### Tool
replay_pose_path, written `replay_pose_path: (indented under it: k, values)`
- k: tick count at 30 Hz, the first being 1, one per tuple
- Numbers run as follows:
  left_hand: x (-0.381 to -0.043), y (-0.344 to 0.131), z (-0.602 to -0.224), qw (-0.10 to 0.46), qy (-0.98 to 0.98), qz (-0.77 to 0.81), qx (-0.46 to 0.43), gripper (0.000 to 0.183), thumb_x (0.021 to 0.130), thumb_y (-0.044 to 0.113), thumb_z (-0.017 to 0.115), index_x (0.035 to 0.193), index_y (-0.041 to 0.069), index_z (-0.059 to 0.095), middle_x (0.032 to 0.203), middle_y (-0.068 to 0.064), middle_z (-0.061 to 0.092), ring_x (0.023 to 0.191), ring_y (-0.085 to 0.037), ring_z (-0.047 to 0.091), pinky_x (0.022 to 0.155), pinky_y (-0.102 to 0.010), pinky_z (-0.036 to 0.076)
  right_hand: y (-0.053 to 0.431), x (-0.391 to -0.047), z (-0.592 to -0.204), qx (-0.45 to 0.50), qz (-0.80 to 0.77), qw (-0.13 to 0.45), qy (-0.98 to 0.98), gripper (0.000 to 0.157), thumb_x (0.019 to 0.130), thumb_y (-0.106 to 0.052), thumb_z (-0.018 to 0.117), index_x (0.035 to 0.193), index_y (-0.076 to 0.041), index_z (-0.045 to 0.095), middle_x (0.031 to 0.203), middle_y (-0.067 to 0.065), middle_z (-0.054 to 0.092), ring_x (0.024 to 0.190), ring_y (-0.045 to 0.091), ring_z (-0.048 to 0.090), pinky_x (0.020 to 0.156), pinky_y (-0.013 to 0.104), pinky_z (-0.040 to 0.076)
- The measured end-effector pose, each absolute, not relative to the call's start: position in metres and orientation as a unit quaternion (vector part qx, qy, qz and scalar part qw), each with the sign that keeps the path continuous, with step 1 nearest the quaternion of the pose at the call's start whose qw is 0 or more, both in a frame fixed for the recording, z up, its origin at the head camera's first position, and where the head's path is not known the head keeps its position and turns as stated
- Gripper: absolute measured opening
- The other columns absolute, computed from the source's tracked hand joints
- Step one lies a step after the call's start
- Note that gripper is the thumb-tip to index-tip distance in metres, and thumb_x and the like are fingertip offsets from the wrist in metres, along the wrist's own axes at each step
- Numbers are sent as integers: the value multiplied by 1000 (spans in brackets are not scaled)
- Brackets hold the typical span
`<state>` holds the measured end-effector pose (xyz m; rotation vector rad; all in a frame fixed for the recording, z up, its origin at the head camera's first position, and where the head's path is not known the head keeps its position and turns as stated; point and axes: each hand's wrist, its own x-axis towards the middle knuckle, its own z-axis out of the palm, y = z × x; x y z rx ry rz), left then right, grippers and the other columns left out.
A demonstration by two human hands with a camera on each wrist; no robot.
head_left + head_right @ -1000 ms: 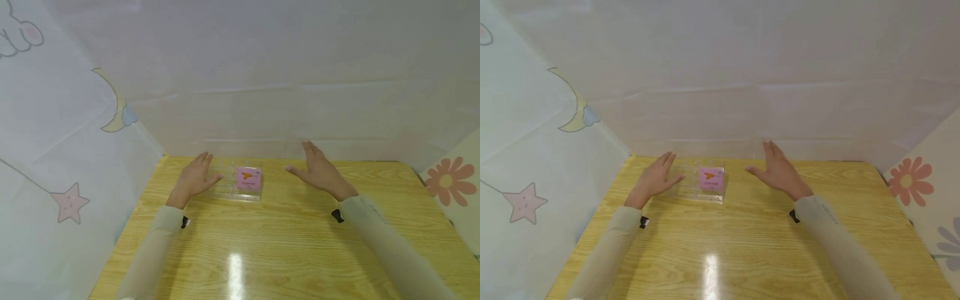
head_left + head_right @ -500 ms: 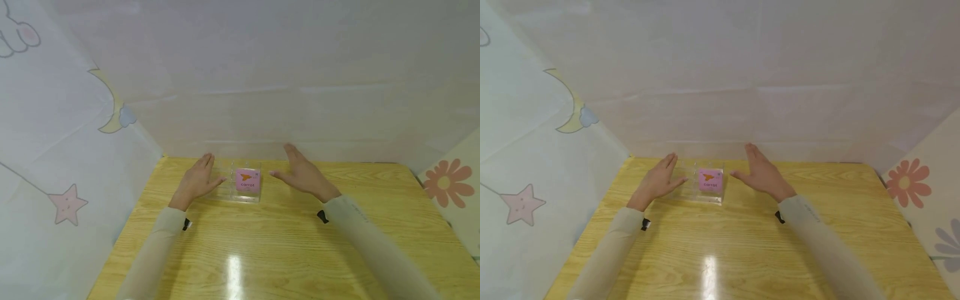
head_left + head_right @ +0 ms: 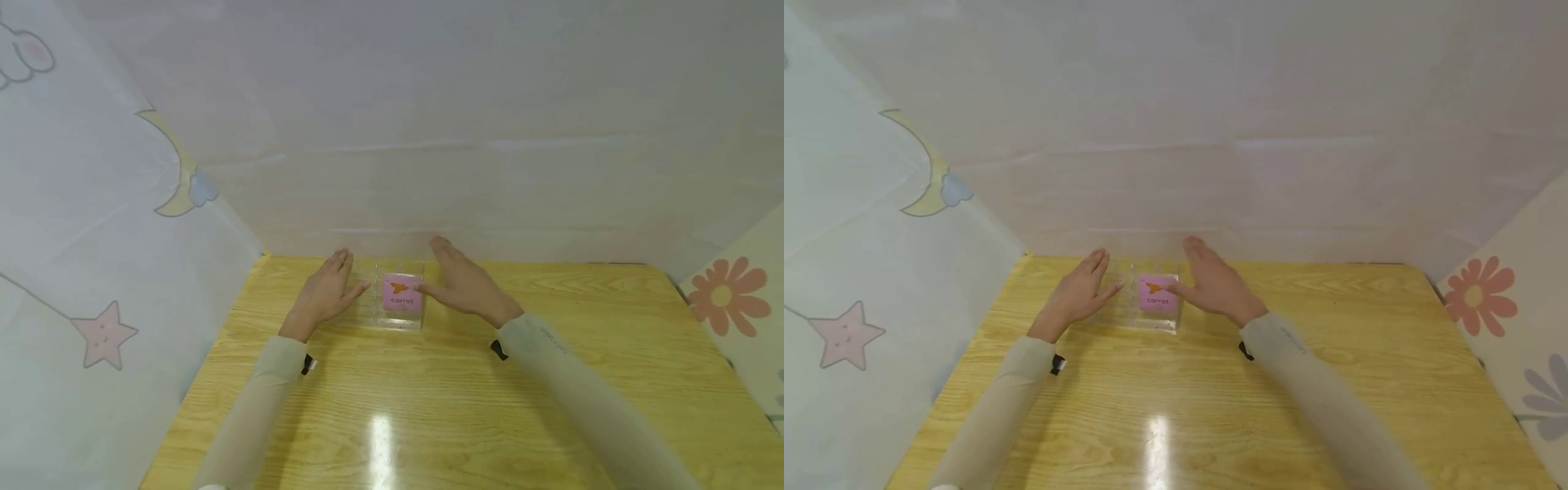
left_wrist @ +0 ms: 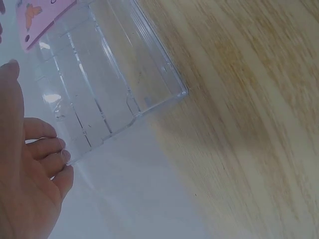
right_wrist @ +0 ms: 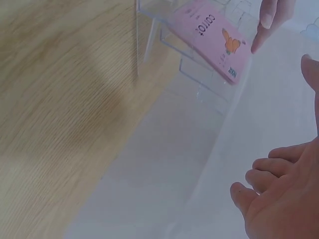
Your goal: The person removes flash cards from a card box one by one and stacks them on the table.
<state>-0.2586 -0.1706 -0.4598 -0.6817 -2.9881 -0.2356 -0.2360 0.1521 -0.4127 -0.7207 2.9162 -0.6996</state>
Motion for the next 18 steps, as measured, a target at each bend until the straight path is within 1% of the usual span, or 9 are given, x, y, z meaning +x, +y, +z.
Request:
replay_pose_path:
  k: [3,6,9,14,18]
  values:
    - [-260,-170,-460,33,-971,-79,-222,81,111,58,35,163,-4,28,172,-23,28,162,-37,27,133,-50,30,144,-237,-415,-243,-224,25,943,105,99,-63,61,170,-8,6,178,18,11,165,36,18,132,56,30]
    - [-262,-169,-460,33,-971,-79,-222,72,115,49,29,163,-4,28,172,-23,28,162,-37,27,135,-48,25,138,-238,-416,-248,-230,26,941,104,100,-62,61,170,-7,9,178,17,12,165,36,18,133,55,28]
    - [-264,-168,-460,39,-970,-76,-225,67,116,43,26,163,-4,28,171,-24,29,162,-38,28,135,-48,24,133,-238,-418,-251,-227,27,941,103,100,-62,61,170,-6,10,178,18,13,165,36,18,133,55,26]
    - [-265,-168,-461,43,-970,-70,-229,65,116,40,28,162,-6,30,170,-25,31,161,-38,29,135,-50,26,128,-236,-421,-251,-218,30,943,103,100,-65,58,169,-4,12,178,17,14,165,36,18,134,54,25]
    - [-266,-167,-461,42,-970,-71,-230,67,116,42,26,161,-7,31,170,-25,31,161,-37,28,135,-50,26,124,-234,-423,-254,-214,36,943,99,101,-61,59,168,-2,16,177,16,15,165,36,19,133,55,28]
